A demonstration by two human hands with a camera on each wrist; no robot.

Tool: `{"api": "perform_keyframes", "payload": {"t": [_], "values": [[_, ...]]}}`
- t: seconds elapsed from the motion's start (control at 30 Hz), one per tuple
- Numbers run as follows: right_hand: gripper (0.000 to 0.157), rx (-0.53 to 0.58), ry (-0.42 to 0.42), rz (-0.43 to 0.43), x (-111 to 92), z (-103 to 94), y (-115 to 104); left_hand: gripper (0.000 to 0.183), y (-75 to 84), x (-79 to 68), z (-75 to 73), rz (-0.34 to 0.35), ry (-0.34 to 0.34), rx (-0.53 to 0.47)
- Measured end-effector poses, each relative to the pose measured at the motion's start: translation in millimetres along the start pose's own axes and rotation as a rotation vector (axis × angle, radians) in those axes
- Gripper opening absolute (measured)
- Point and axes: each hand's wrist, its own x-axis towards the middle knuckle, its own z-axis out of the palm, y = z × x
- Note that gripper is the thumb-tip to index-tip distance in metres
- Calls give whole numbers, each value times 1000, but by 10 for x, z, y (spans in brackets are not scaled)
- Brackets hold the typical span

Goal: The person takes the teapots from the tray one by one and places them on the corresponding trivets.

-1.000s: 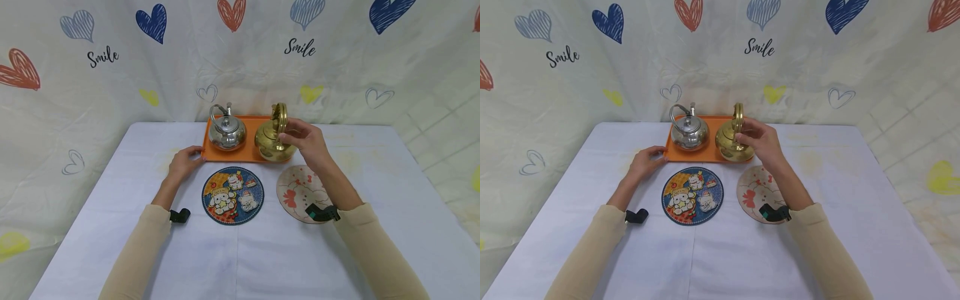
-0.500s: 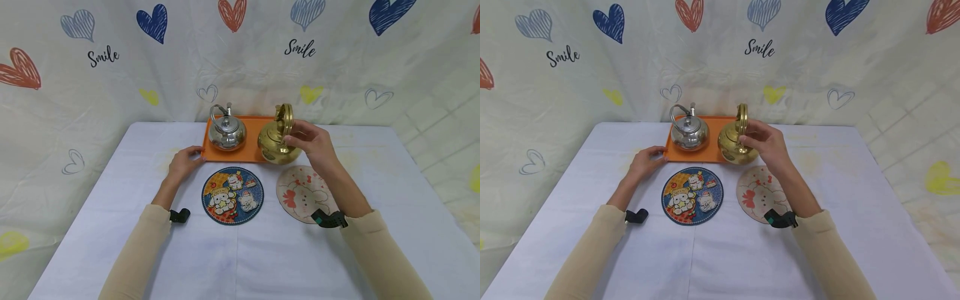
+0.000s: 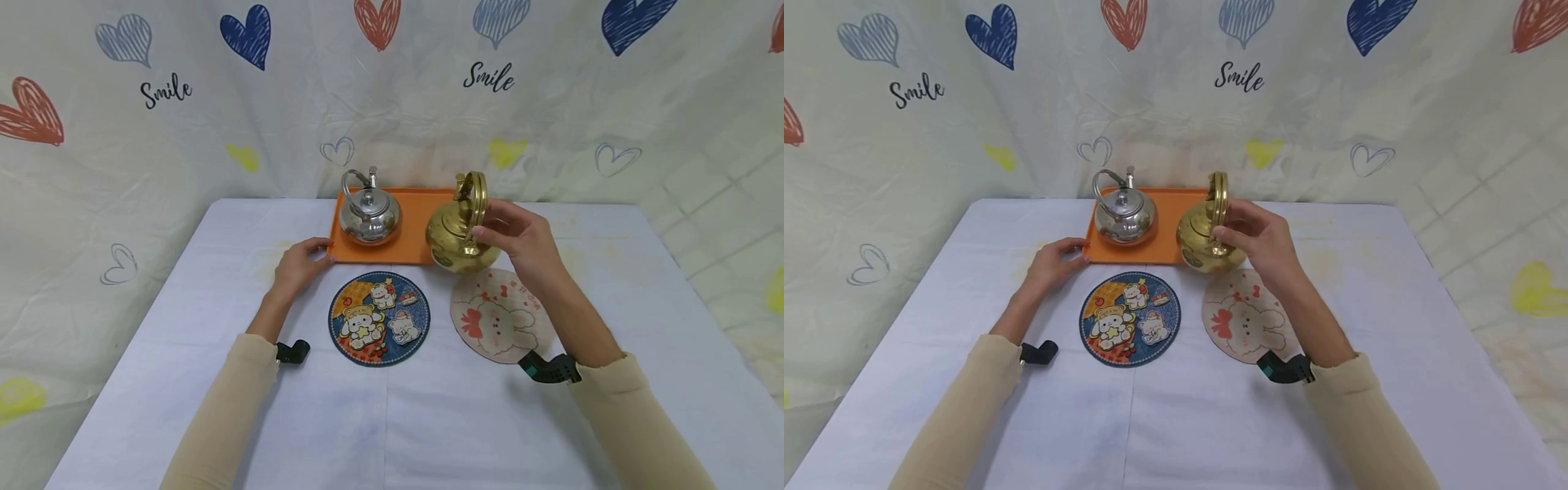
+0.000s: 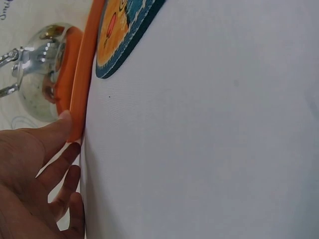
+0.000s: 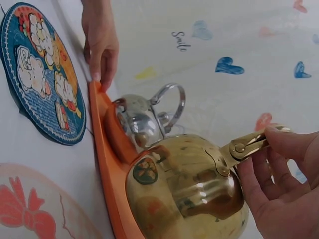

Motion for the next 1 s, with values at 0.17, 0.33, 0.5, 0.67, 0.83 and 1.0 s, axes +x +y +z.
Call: {"api": "perform_keyframes", "payload": {"t": [0.17,0.33,0.5,0.67,0.83,1.0], "values": [[35,6,-2,-3,-41,-29,-19,43,2,-12,-6,-6,-9,0],[34,14,6,-17,-70,-53,-35,44,4,-22,-27,-5,-10,3],[33,18,9,-32,-105,-79,-52,44,2,-13,-47,1,-7,-5],[33,27,4,-41,-154,-96,-73,44,-12,-7,-49,2,-1,6],[33,38,9,-28,-217,-127,-76,44,-12,-25,-36,-8,-12,0],[34,39,22,-18,-274,-173,-89,43,14,-23,-10,-3,-15,-8]]}}
